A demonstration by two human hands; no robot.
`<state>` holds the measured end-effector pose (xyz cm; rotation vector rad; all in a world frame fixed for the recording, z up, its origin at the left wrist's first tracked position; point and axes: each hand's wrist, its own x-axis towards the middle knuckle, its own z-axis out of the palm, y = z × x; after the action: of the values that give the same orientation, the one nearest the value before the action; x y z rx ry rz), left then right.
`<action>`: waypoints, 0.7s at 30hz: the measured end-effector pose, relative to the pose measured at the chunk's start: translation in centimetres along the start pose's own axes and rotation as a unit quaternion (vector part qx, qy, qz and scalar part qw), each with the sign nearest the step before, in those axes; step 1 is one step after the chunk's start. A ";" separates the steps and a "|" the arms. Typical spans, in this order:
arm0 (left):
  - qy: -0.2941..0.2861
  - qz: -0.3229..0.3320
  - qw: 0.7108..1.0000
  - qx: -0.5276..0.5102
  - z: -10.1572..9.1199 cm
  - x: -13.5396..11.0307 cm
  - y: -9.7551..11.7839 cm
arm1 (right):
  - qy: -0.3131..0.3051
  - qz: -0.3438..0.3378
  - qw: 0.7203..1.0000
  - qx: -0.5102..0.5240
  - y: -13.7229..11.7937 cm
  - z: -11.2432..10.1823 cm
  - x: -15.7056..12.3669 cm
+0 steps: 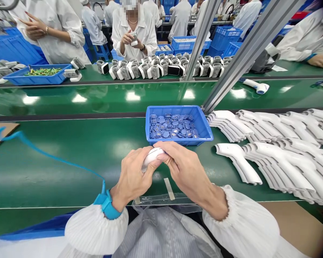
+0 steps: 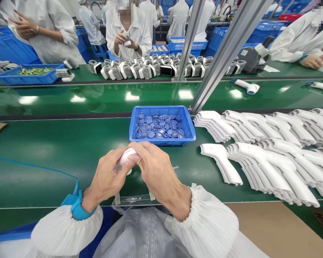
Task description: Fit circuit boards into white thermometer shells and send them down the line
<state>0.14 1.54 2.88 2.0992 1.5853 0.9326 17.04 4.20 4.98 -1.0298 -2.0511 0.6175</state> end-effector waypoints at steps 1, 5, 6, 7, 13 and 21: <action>0.011 0.008 1.000 0.027 0.3 0.0 0.0 | 0.017 0.007 1.000 -0.007 0.2 0.3 -0.4; 0.001 0.051 0.997 0.062 0.8 -0.6 -0.1 | 0.041 0.047 0.998 -0.001 0.8 0.4 -2.5; 0.005 0.047 0.998 0.045 0.9 -0.8 -0.1 | 0.028 0.065 0.998 0.001 0.8 0.1 -3.0; 0.024 0.029 0.999 0.027 1.0 -1.1 0.0 | 0.010 0.079 0.997 0.002 0.7 -0.3 -3.4; 0.154 -0.137 0.975 0.088 3.3 -0.6 -0.3 | -0.116 0.108 0.987 -0.030 0.0 0.0 -4.4; 0.086 -0.073 0.993 0.036 1.9 -1.9 -0.3 | -0.066 0.218 0.972 0.064 0.3 1.4 -6.0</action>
<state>0.94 0.09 0.73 1.9617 1.8577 1.0436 18.47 -0.71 1.54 -1.4063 -1.8719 1.0526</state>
